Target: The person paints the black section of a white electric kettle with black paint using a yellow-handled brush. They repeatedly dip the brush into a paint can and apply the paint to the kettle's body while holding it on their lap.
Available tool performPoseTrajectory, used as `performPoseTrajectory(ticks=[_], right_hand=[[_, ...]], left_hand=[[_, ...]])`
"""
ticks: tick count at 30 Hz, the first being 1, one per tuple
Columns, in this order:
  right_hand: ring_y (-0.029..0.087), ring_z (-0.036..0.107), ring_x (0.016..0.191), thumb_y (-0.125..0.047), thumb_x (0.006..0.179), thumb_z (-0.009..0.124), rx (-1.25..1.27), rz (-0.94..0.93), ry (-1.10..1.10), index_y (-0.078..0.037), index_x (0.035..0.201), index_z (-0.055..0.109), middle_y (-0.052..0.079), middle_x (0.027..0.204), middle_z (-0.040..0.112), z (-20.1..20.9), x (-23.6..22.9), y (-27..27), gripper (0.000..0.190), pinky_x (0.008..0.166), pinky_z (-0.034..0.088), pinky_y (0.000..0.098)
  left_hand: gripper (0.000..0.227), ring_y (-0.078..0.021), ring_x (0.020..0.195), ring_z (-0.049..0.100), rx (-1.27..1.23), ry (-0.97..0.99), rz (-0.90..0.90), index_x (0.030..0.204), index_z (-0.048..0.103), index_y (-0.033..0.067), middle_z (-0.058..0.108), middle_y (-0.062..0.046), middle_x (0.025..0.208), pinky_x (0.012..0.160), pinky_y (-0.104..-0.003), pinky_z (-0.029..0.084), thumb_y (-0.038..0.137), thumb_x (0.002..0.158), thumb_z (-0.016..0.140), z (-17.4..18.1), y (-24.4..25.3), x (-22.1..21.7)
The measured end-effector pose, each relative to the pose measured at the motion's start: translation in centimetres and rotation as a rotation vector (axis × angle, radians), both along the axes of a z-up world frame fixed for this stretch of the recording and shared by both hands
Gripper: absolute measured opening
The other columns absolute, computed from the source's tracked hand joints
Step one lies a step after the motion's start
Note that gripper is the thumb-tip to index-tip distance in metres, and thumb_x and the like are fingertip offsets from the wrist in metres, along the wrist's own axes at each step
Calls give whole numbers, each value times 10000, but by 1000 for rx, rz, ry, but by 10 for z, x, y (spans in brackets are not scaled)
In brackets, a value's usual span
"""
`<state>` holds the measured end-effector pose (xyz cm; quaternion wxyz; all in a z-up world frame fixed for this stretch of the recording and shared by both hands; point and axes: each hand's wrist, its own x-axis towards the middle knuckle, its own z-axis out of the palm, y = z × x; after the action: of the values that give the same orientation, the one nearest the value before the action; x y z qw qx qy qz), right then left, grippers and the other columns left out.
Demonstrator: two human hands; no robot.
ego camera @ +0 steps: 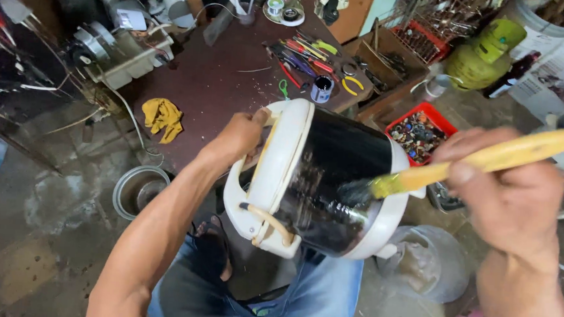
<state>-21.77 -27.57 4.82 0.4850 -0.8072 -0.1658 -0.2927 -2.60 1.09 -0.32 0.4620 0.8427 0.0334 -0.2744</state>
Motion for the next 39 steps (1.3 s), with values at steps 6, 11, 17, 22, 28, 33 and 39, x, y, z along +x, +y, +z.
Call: performPoseTrajectory(ticks=[6, 11, 17, 22, 28, 33, 39], right_hand=[[250, 700, 880, -84, 893, 624, -231, 305, 139, -18, 1011, 646, 73, 996, 699, 16, -12, 15, 137, 823, 595, 358], [173, 697, 781, -156, 902, 626, -367, 329, 213, -76, 1000, 658, 44, 915, 711, 22, -5, 25, 131, 700, 593, 289], [179, 687, 794, -148, 898, 623, -418, 229, 183, -26, 933, 675, 96, 927, 711, 24, 12, 3, 138, 750, 607, 281], [284, 678, 961, 3, 937, 623, -340, 99, 46, 41, 923, 661, 144, 1018, 667, 29, 7, -9, 56, 979, 545, 438], [184, 724, 720, -210, 845, 686, -292, 322, 221, -82, 923, 694, 40, 837, 755, 34, -11, 38, 150, 670, 612, 312], [156, 684, 671, -252, 923, 621, -487, 389, 85, -49, 964, 656, 53, 850, 717, 24, -11, 49, 210, 575, 591, 280], [166, 683, 810, -75, 879, 620, -425, 265, 128, -38, 916, 680, 83, 935, 711, 24, 11, 2, 79, 740, 605, 238]], left_hand=[[455, -230, 481, 440, 19, 56, -7, 992, 495, 39, 442, -96, 559, 571, -407, 424, 460, 1082, 347, 14, -1, -6], [568, -219, 488, 466, 51, 77, -12, 1286, 486, 7, 473, -86, 575, 569, -403, 427, 501, 1049, 338, 14, -1, -4], [639, -222, 506, 483, 55, 74, -18, 1406, 423, -3, 470, -91, 570, 603, -398, 438, 510, 1038, 329, 13, -2, -4], [687, -230, 491, 493, 48, 75, -33, 1474, 348, -26, 485, -103, 550, 594, -400, 459, 505, 1038, 322, 4, 0, 2], [714, -210, 510, 471, 47, 79, -35, 1504, 316, -30, 474, -90, 575, 610, -392, 435, 511, 1038, 320, 6, 0, 2], [698, -208, 542, 459, 42, 73, -17, 1482, 331, -32, 448, -87, 617, 591, -391, 421, 506, 1038, 334, 3, 0, 2], [649, -211, 493, 462, 46, 43, -40, 1379, 435, -47, 464, -91, 569, 609, -395, 423, 499, 1044, 328, 2, 1, 0]])
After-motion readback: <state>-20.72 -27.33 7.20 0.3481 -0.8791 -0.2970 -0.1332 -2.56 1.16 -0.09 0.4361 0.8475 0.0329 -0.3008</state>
